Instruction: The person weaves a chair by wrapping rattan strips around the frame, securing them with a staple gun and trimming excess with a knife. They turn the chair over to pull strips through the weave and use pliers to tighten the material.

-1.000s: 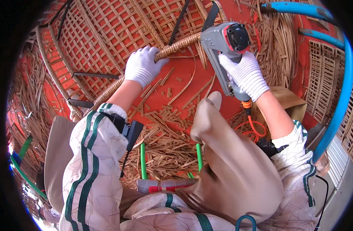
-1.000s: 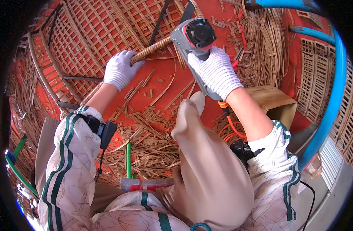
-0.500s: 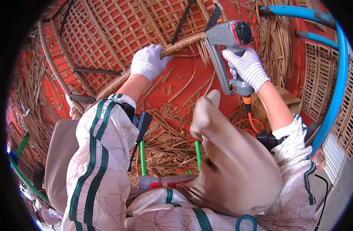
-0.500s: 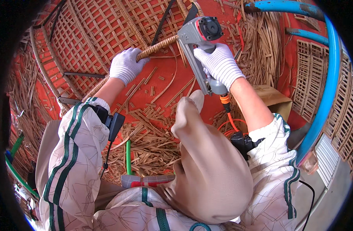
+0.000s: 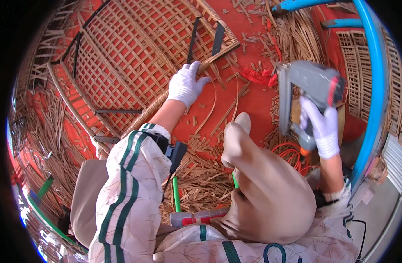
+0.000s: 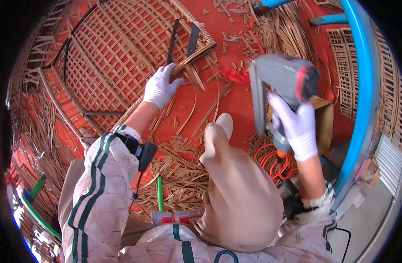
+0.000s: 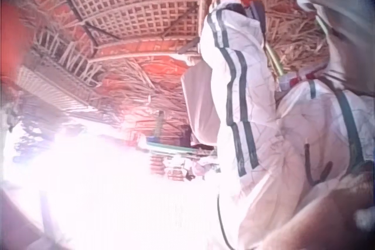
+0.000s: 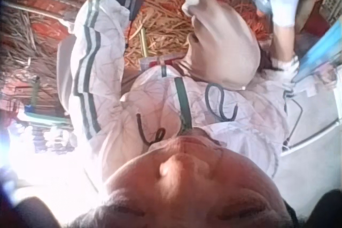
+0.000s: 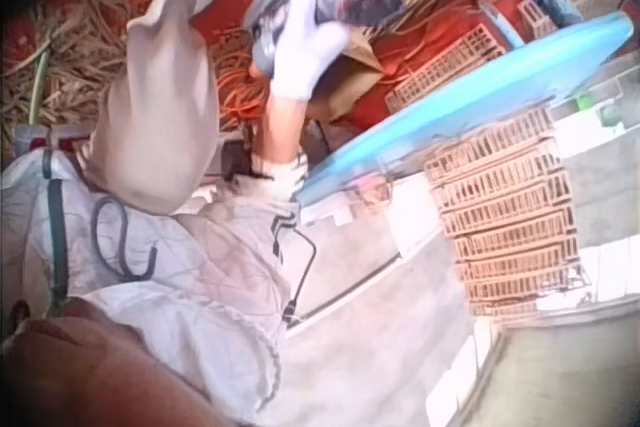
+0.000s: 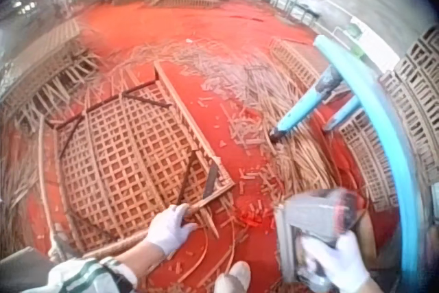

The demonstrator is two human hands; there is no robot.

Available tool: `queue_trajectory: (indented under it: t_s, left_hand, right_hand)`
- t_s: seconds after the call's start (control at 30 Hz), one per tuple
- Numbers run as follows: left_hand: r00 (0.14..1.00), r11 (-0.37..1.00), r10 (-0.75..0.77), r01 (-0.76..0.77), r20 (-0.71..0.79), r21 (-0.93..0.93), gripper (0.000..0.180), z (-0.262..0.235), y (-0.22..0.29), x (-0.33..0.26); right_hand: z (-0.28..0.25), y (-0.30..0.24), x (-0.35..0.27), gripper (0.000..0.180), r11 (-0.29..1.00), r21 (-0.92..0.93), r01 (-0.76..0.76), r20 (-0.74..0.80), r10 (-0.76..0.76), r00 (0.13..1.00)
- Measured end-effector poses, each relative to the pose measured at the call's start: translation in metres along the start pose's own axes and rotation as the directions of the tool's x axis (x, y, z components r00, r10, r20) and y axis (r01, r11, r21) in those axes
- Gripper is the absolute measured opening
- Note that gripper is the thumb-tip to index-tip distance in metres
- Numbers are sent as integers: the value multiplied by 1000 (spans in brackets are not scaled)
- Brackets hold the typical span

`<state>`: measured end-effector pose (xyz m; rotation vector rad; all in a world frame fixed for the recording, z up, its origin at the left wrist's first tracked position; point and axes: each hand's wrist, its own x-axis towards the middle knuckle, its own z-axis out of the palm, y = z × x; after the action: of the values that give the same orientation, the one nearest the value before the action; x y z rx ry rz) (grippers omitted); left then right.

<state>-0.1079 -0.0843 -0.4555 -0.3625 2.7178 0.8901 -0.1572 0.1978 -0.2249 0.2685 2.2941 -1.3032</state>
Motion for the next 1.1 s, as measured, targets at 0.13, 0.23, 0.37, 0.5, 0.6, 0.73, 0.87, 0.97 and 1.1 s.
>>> queue_trajectory:
  t_s: [0.13, 0.23, 0.37, 0.5, 0.6, 0.73, 0.87, 0.97, 1.1]
  left_hand:
    - [984, 987, -158, 156, 82, 30, 45, 3, 5, 18]
    - [983, 985, -171, 170, 64, 25, 41, -5, 6, 17]
    - [994, 990, -106, 108, 23, -89, 39, -45, 17, -5]
    - [990, 977, -5, -24, -138, -210, 35, -106, 24, -42]
    - [983, 989, -31, 4, -181, -145, 34, -189, 60, -83]
    - [951, 984, 32, -84, -307, -159, 38, -263, 67, -140]
    - [936, 952, 118, -202, -330, -232, 36, -299, 95, -192]
    - [912, 907, 254, -341, -323, -249, 34, -310, 116, -234]
    - [918, 887, 278, -358, -282, -292, 32, -313, 137, -275]
  right_hand:
    - [-46, 5, -61, 15, 998, -26, -52, -251, 44, 967]
    - [-81, -12, -117, 15, 999, -12, -40, -376, 32, 926]
    - [-131, -37, -184, 19, 998, -6, 66, -534, -59, 844]
    - [-207, -21, -269, 28, 989, -145, -23, -628, -74, 774]
    - [-237, -20, -304, 37, 777, -616, -129, -661, -420, 622]
    - [-329, 76, -334, 56, 523, -722, -452, -688, -481, 543]
    - [-408, 181, -341, 58, 473, -543, -694, -827, -156, 540]
    - [-435, 254, -343, 59, 278, -581, -765, -812, -270, 518]
    - [-385, 241, -364, 56, 512, -407, -757, -889, -31, 457]
